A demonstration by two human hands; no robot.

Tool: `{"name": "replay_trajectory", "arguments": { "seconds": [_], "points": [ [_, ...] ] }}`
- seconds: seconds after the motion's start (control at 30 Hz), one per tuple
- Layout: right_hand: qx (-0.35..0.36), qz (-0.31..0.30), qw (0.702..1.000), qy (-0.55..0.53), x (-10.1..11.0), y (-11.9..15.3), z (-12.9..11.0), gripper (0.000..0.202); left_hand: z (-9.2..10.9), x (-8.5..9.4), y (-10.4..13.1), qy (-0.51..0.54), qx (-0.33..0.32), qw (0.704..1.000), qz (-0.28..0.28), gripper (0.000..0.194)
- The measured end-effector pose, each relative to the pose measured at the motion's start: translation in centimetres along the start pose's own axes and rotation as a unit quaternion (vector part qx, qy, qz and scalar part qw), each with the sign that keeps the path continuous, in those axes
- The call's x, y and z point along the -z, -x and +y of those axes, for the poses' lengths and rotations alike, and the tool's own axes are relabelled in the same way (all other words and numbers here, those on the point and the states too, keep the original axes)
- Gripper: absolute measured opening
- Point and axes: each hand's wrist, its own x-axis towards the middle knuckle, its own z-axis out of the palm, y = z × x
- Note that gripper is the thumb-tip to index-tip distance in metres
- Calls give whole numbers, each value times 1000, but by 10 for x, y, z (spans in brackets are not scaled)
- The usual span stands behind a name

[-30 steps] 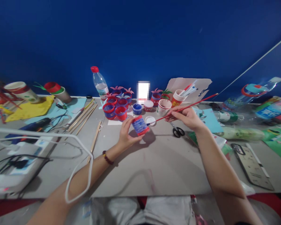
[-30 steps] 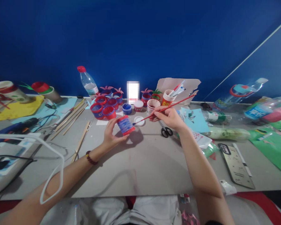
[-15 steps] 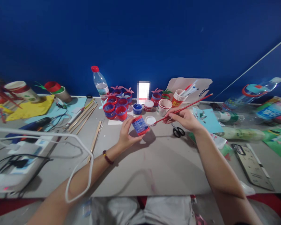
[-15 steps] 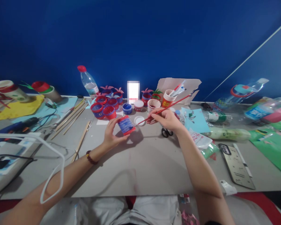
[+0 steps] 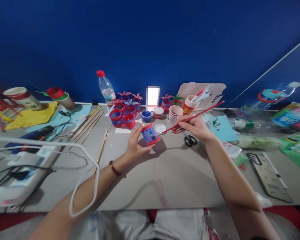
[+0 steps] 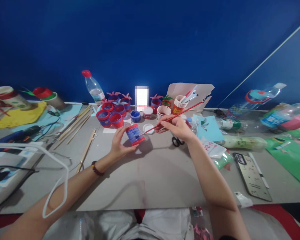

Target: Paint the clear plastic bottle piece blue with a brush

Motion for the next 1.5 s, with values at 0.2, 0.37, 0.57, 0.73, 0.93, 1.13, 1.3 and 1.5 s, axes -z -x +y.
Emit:
{"name": "replay_trajectory", "arguments": {
  "seconds": [0.2, 0.37, 0.57, 0.73, 0.93, 1.13, 1.3, 1.5],
  "points": [
    [-2, 11, 1000, 19, -8, 0, -7, 44, 1, 1, 1, -13, 19, 1000, -3, 79],
    [-5, 40, 999, 35, 0, -2, -5, 47, 0, 1, 0, -13, 17, 1000, -2, 79],
    [17, 74, 997, 33, 4, -2, -5, 44, -1, -1, 2, -4, 8, 1000, -2, 81],
    [6, 33, 999, -4, 1, -1, -2, 39, 0, 0, 2, -12, 9, 1000, -22, 82],
    [19, 13, 1000, 18, -9, -2, 1, 42, 0, -1, 2, -13, -13, 1000, -14, 82],
    [9, 43, 999, 25, -3, -5, -2, 46, 1, 0, 1, -5, -6, 1000, -13, 78],
    [24, 92, 995, 26, 3, -5, -1, 45, -1, 0, 1, 8, -20, 1000, 0, 82],
    [39, 78, 996, 1, -1, -1, -1, 38, -3, -2, 4, -2, -32, 999, -16, 85]
  ]
}}
